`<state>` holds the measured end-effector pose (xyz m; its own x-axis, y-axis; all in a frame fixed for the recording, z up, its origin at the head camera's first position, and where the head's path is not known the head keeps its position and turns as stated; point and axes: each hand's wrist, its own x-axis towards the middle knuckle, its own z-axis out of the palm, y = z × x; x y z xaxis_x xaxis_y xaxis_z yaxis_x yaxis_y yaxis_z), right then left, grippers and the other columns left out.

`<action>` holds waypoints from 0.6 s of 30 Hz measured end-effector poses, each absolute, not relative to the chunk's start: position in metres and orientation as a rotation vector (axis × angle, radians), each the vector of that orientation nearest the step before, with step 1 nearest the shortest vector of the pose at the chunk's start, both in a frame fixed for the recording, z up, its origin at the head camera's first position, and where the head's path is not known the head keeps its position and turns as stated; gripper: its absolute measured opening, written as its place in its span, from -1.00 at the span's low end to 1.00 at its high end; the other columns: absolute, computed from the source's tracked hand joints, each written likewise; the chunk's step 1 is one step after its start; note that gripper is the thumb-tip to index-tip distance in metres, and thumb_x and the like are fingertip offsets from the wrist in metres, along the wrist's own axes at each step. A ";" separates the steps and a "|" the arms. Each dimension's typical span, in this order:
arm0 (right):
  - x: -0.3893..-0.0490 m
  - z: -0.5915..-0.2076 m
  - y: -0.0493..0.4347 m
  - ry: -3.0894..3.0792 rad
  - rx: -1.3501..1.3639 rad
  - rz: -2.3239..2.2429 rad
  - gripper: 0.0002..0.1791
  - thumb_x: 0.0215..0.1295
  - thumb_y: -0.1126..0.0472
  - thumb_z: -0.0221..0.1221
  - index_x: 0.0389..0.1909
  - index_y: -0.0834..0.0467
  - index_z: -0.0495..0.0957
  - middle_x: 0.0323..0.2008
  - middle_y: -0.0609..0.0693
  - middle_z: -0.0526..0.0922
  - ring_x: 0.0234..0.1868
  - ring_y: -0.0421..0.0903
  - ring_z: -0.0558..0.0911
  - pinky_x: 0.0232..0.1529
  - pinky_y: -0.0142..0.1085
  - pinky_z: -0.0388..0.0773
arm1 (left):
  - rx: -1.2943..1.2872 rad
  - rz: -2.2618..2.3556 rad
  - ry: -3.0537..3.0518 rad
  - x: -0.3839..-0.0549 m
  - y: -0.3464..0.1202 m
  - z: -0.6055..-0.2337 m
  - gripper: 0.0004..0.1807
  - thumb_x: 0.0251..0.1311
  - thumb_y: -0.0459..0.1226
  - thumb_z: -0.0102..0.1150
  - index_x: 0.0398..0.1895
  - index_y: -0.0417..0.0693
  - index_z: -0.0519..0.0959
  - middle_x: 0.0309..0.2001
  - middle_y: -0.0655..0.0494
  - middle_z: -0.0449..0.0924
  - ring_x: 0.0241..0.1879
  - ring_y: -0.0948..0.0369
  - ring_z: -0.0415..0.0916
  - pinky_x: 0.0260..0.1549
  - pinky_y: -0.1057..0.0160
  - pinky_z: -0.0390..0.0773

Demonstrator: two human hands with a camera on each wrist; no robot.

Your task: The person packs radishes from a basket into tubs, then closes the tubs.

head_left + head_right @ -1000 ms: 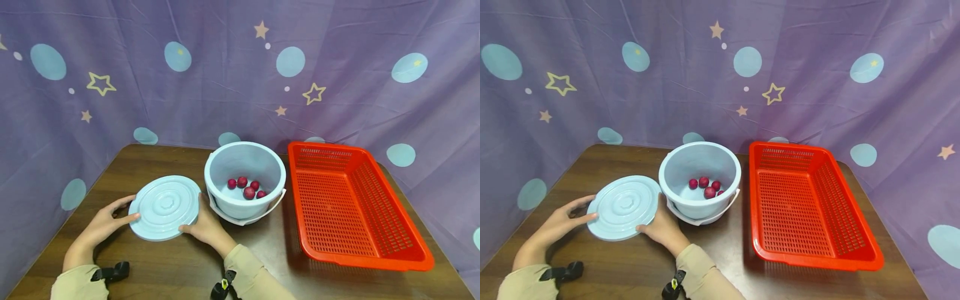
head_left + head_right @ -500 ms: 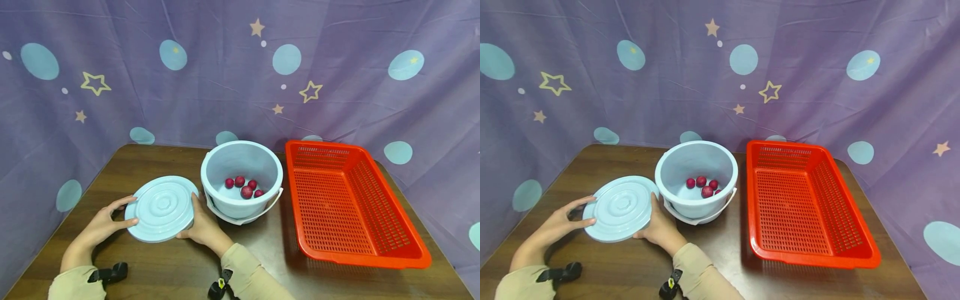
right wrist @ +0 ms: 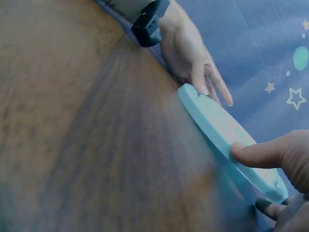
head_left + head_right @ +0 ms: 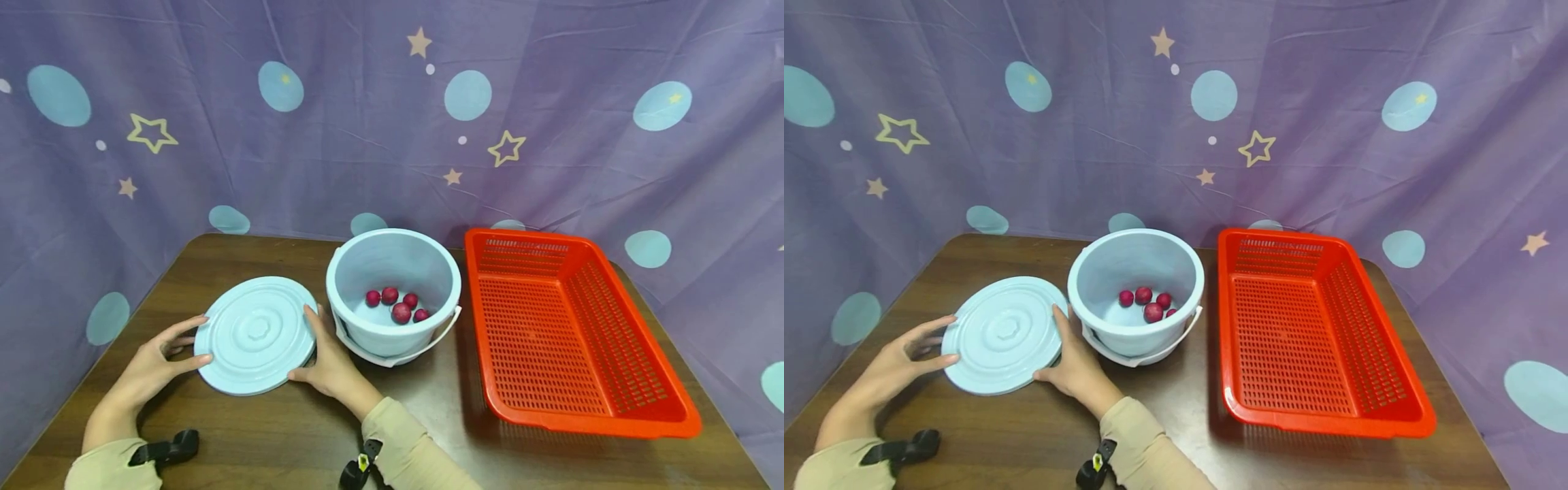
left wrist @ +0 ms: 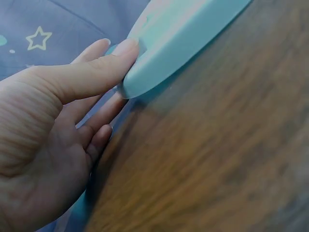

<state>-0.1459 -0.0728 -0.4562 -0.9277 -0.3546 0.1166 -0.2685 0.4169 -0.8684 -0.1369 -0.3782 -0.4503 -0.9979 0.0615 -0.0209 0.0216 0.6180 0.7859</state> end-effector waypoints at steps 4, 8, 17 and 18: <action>-0.145 -0.452 -0.075 2.583 -0.532 -1.579 0.18 -0.08 0.38 0.53 0.53 0.18 0.03 0.53 0.18 -0.01 0.52 0.02 0.04 0.44 -0.25 0.02 | 0.048 1.426 2.775 -0.136 -0.382 -0.450 -0.11 0.18 -0.09 0.40 0.54 0.07 0.18 0.35 0.11 0.29 -0.05 0.64 0.27 0.18 -0.10 0.30; -0.142 -0.449 -0.078 2.618 -0.503 -1.558 0.15 -0.04 0.35 0.52 0.53 0.22 0.02 0.52 0.17 0.04 0.51 -0.01 0.07 0.43 -0.27 0.03 | 0.044 1.511 2.772 -0.133 -0.387 -0.451 -0.11 0.22 -0.16 0.38 0.56 0.06 0.14 0.27 0.47 0.28 -0.04 0.62 0.32 -0.07 0.48 0.39; -0.135 -0.433 -0.078 2.614 -0.636 -1.666 0.13 -0.01 0.38 0.49 0.54 0.19 0.02 0.51 0.04 0.10 0.09 -0.19 0.53 0.24 -0.42 0.33 | 0.073 1.615 2.690 -0.127 -0.399 -0.441 -0.16 0.31 -0.27 0.27 0.57 -0.08 0.05 0.08 0.59 0.31 -0.07 0.57 0.41 -0.20 0.55 0.46; -0.134 -0.430 -0.077 2.597 -0.659 -1.695 0.14 -0.01 0.39 0.49 0.55 0.18 0.01 0.51 0.03 0.09 0.02 -0.24 0.55 0.21 -0.42 0.36 | 0.094 1.663 2.663 -0.126 -0.400 -0.438 -0.17 0.32 -0.31 0.25 0.57 -0.08 0.05 0.08 0.59 0.34 -0.08 0.54 0.43 -0.20 0.54 0.47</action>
